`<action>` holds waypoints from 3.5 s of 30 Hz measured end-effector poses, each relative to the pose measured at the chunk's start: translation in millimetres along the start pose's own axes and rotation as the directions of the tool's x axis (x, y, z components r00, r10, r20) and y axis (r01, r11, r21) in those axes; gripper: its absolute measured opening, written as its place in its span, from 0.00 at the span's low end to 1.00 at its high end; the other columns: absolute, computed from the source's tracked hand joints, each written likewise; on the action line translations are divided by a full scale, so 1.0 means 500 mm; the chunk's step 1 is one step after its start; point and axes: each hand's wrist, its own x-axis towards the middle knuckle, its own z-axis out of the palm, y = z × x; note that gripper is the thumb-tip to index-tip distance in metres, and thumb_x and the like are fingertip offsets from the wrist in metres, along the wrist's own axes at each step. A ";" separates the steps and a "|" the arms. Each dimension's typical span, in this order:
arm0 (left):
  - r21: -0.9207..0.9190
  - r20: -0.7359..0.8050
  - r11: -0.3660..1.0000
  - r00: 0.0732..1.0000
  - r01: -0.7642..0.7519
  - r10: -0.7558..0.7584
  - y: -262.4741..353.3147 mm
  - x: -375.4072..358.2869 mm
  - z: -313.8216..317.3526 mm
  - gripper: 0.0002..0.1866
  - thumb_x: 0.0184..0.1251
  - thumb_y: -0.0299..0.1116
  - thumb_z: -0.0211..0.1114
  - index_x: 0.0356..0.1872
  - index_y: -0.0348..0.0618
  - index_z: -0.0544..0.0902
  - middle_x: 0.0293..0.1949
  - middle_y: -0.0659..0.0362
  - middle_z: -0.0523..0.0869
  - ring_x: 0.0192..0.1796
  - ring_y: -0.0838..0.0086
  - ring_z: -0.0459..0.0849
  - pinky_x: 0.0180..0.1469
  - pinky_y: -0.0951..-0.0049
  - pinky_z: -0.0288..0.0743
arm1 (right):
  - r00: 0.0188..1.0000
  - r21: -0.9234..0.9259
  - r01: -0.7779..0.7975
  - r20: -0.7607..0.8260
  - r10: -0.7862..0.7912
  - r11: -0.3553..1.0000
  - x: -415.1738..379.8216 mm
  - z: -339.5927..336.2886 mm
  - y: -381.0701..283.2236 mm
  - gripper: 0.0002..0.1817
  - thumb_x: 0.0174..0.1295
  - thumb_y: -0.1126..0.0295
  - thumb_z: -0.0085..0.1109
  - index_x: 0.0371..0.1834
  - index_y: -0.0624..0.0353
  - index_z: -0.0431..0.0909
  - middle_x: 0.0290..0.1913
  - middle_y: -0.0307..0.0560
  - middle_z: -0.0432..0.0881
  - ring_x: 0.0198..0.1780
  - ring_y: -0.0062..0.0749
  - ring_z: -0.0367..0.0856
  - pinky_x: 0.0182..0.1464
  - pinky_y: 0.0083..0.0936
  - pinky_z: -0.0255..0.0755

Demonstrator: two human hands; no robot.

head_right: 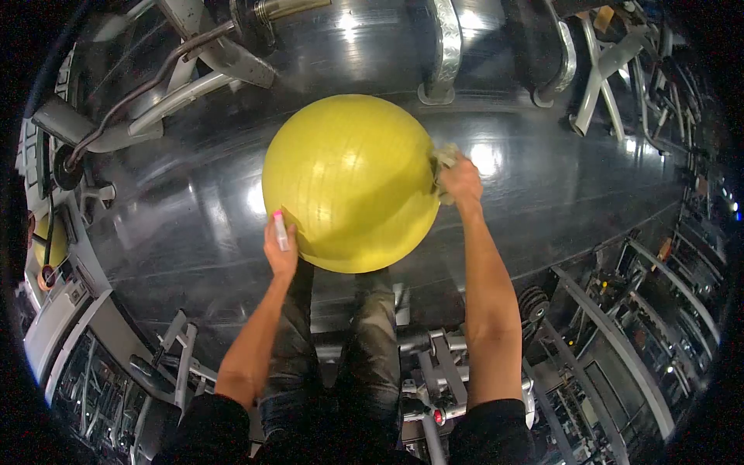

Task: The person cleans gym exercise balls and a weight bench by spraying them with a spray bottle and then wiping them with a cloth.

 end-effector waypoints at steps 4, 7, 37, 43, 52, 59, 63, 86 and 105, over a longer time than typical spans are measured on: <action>-0.145 0.107 0.985 0.991 0.092 -0.077 -0.051 0.057 -0.064 0.22 0.61 0.31 0.67 0.55 0.32 0.77 0.52 0.42 0.80 0.53 0.51 0.80 0.56 0.62 0.72 | 0.976 0.183 -0.196 -0.061 0.210 0.963 -0.012 0.058 0.094 0.24 0.56 0.56 0.59 0.54 0.54 0.79 0.49 0.57 0.83 0.54 0.52 0.79 0.56 0.37 0.71; -0.113 0.185 0.991 0.981 0.076 -0.054 -0.064 0.079 -0.087 0.20 0.63 0.30 0.65 0.54 0.32 0.77 0.51 0.43 0.81 0.52 0.55 0.82 0.55 0.65 0.72 | 0.967 0.345 -0.236 -0.004 0.253 0.908 -0.005 0.104 0.135 0.29 0.54 0.54 0.61 0.56 0.61 0.75 0.49 0.61 0.82 0.56 0.54 0.78 0.58 0.39 0.70; 0.058 0.471 0.910 0.793 0.410 -0.387 -0.410 0.407 0.050 0.27 0.69 0.54 0.55 0.58 0.46 0.78 0.51 0.49 0.83 0.56 0.63 0.80 0.53 0.68 0.72 | 0.895 0.658 -0.440 0.262 0.362 0.611 0.083 0.400 0.263 0.33 0.56 0.52 0.63 0.62 0.59 0.72 0.52 0.54 0.81 0.50 0.41 0.81 0.51 0.33 0.74; 0.069 0.556 0.909 0.741 0.411 -0.377 -0.423 0.418 0.047 0.27 0.69 0.53 0.54 0.62 0.48 0.75 0.55 0.54 0.81 0.56 0.67 0.78 0.56 0.68 0.70 | 0.807 0.791 -0.569 0.483 0.340 0.225 0.078 0.380 0.244 0.30 0.59 0.55 0.61 0.62 0.60 0.72 0.50 0.51 0.82 0.47 0.36 0.82 0.46 0.32 0.77; 0.044 0.336 0.966 0.907 0.254 -0.254 -0.317 0.309 -0.109 0.28 0.70 0.51 0.56 0.64 0.44 0.72 0.51 0.52 0.82 0.53 0.66 0.79 0.55 0.68 0.71 | 0.829 0.737 -0.559 0.488 0.275 0.379 -0.046 0.234 0.164 0.27 0.63 0.56 0.57 0.60 0.63 0.73 0.49 0.50 0.82 0.44 0.34 0.82 0.43 0.31 0.78; -0.001 0.149 0.994 0.983 0.105 -0.104 -0.294 0.128 -0.329 0.28 0.69 0.47 0.59 0.64 0.41 0.71 0.48 0.57 0.83 0.46 0.75 0.79 0.49 0.73 0.74 | 0.892 0.745 -0.423 0.444 0.091 0.516 -0.171 0.051 0.054 0.25 0.66 0.57 0.53 0.59 0.66 0.73 0.48 0.49 0.82 0.42 0.32 0.82 0.41 0.30 0.78; -0.365 0.208 0.773 0.855 0.519 -0.475 -0.120 0.019 -0.517 0.26 0.68 0.46 0.61 0.61 0.41 0.76 0.43 0.62 0.84 0.42 0.77 0.79 0.43 0.73 0.74 | 0.917 0.767 -0.276 0.391 -0.081 0.579 -0.244 -0.059 -0.006 0.25 0.68 0.57 0.51 0.58 0.67 0.73 0.47 0.49 0.82 0.41 0.31 0.82 0.40 0.30 0.78; -0.662 -0.549 0.736 0.579 0.140 -0.603 -0.085 -0.365 -1.234 0.15 0.67 0.39 0.63 0.43 0.35 0.82 0.28 0.68 0.80 0.31 0.85 0.72 0.33 0.77 0.68 | 0.492 0.676 0.449 0.360 -0.793 0.585 -0.620 -0.202 -0.848 0.31 0.69 0.49 0.45 0.65 0.63 0.67 0.55 0.50 0.79 0.51 0.31 0.76 0.52 0.29 0.72; -0.700 -0.683 0.710 0.222 0.075 -0.696 -0.241 -0.396 -1.422 0.16 0.66 0.42 0.65 0.45 0.38 0.83 0.32 0.66 0.82 0.32 0.85 0.76 0.34 0.78 0.70 | 0.097 0.754 0.581 0.311 -0.945 0.308 -0.836 0.020 -1.367 0.25 0.70 0.55 0.45 0.57 0.67 0.73 0.54 0.48 0.79 0.50 0.29 0.75 0.52 0.29 0.70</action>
